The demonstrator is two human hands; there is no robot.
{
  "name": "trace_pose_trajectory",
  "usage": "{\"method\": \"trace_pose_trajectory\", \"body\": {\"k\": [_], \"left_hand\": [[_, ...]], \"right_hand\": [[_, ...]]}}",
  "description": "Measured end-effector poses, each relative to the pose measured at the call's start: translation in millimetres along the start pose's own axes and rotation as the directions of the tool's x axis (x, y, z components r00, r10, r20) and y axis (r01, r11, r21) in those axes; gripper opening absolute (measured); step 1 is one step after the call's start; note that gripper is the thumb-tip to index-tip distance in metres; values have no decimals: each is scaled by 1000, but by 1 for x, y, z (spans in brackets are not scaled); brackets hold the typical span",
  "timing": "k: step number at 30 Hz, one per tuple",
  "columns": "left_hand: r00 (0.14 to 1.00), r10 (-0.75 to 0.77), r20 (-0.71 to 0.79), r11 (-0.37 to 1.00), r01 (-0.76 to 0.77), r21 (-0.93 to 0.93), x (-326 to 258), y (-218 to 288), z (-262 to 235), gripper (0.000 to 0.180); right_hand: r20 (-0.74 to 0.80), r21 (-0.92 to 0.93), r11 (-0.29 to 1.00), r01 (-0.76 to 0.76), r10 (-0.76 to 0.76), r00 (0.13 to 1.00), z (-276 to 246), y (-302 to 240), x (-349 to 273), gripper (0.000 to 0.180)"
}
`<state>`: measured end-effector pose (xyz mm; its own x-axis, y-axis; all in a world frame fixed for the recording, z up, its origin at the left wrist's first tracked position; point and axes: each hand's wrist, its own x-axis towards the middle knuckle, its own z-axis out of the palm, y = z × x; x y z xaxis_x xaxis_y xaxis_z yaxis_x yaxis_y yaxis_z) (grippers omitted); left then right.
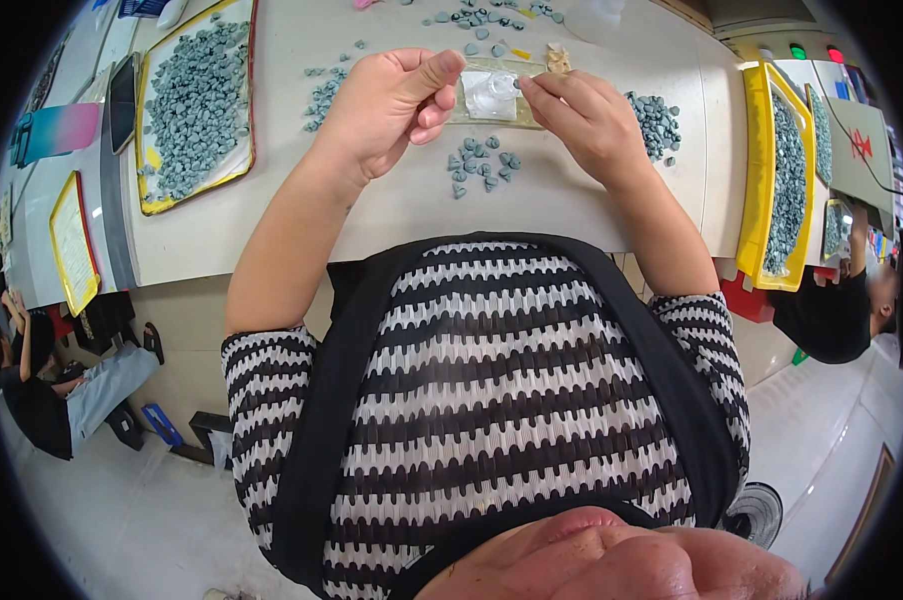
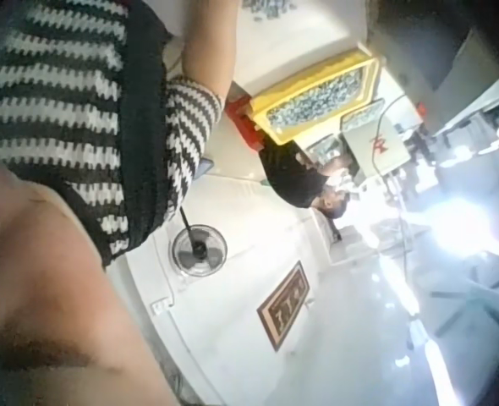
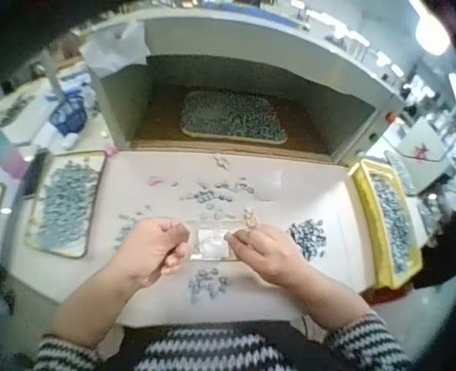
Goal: The person assembles small components by picking up individual green pieces and dark inserts from the table, fitting them together by hand, and placing the assembled pieces back onto the table surface.
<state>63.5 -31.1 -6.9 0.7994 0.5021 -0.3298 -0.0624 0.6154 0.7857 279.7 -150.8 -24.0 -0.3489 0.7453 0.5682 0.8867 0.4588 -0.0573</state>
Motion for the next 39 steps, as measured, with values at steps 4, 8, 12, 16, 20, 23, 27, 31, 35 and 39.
{"method": "trace_pose_trajectory", "body": {"k": [4, 8, 12, 16, 20, 23, 27, 31, 35, 39], "left_hand": [[999, 8, -41, 999, -6, 48, -1, -2, 9, 28], [993, 107, -49, 978, -96, 187, 1, -8, 11, 22], [937, 349, -7, 820, -302, 487, 2, -16, 15, 20], [884, 468, 9, 659, -356, 663, -1, -22, 25, 18], [773, 628, 88, 397, -416, 818, -3, -22, 34, 13], [734, 666, 132, 325, -445, 834, -3, -24, 37, 12], [681, 711, 177, 254, -483, 838, 1, -27, 36, 11], [593, 769, 238, 155, -535, 831, 4, -31, 37, 10], [561, 796, 226, 145, -539, 830, 3, -32, 38, 10], [619, 768, 168, 255, -535, 806, 1, -32, 40, 8]], "right_hand": [[3, 5, 1000, 28, -28, 1000, 1, 1, 0, 34], [-11, 18, 999, 45, -45, 999, 1, 3, 0, 29], [-191, 218, 960, -177, 220, 957, 5, -8, 4, 22], [68, 584, 593, -555, 645, 761, 0, -17, 6, 16], [356, 756, 134, -641, 737, 574, -7, -25, 12, 16], [377, 747, 122, -653, 731, 568, -9, -25, 14, 17], [348, 749, 144, -647, 745, 569, -5, -29, 14, 15], [130, 733, 387, -559, 727, 674, 6, -28, 9, 11], [-32, 699, 535, -475, 687, 726, 8, -32, 12, 9], [-65, 657, 600, -456, 648, 759, 6, -31, 13, 9]]}}
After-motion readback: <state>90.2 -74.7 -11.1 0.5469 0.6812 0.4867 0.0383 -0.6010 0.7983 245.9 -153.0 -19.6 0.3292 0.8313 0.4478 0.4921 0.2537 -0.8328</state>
